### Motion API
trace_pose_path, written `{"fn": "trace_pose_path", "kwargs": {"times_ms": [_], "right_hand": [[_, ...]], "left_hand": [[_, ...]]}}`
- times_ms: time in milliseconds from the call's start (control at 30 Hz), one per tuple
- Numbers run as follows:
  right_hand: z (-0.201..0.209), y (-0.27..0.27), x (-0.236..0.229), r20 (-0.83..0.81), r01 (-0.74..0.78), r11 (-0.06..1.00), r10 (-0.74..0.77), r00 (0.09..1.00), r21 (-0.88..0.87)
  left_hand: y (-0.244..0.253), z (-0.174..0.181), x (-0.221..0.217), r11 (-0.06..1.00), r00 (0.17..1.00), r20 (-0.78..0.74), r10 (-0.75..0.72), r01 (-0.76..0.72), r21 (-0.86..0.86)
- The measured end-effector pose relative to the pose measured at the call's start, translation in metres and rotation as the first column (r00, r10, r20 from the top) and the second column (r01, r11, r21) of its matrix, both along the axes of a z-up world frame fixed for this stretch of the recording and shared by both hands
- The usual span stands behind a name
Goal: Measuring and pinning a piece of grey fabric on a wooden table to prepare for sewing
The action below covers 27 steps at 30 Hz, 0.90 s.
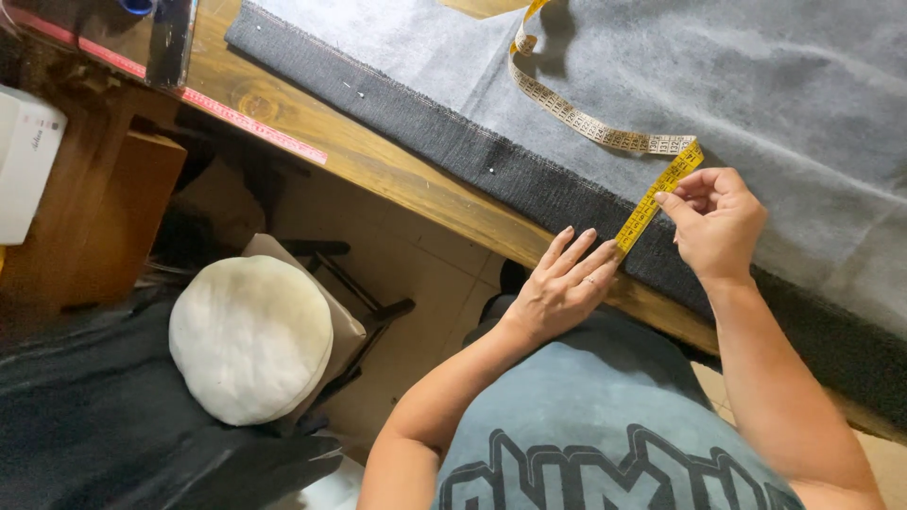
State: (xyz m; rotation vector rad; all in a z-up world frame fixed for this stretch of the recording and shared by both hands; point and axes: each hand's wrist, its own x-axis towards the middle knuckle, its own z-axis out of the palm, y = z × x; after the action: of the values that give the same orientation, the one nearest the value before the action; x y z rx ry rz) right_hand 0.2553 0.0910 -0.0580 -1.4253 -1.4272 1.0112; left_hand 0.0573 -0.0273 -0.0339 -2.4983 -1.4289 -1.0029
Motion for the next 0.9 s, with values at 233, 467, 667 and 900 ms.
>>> {"fn": "trace_pose_path", "kwargs": {"times_ms": [233, 467, 667, 900], "right_hand": [[0.004, -0.002, -0.001, 0.056, 0.004, 1.000, -0.005, 0.998, 0.026], [0.017, 0.007, 0.005, 0.354, -0.115, 0.976, 0.043, 0.934, 0.186], [0.049, 0.101, -0.009, 0.518, -0.282, 0.889, 0.060, 0.853, 0.361], [-0.001, 0.342, 0.005, 0.455, -0.209, 0.733, -0.151, 0.877, 0.647]], "left_hand": [[0.000, 0.000, -0.001, 1.000, 1.000, 0.008, -0.016, 0.016, 0.011], [0.001, 0.015, 0.003, 1.000, 1.000, -0.013, 0.004, -0.003, 0.029], [0.003, 0.029, -0.001, 1.000, 0.999, 0.032, -0.019, 0.019, -0.005], [0.005, 0.034, -0.002, 1.000, 0.992, 0.128, -0.003, 0.007, -0.030]]}}
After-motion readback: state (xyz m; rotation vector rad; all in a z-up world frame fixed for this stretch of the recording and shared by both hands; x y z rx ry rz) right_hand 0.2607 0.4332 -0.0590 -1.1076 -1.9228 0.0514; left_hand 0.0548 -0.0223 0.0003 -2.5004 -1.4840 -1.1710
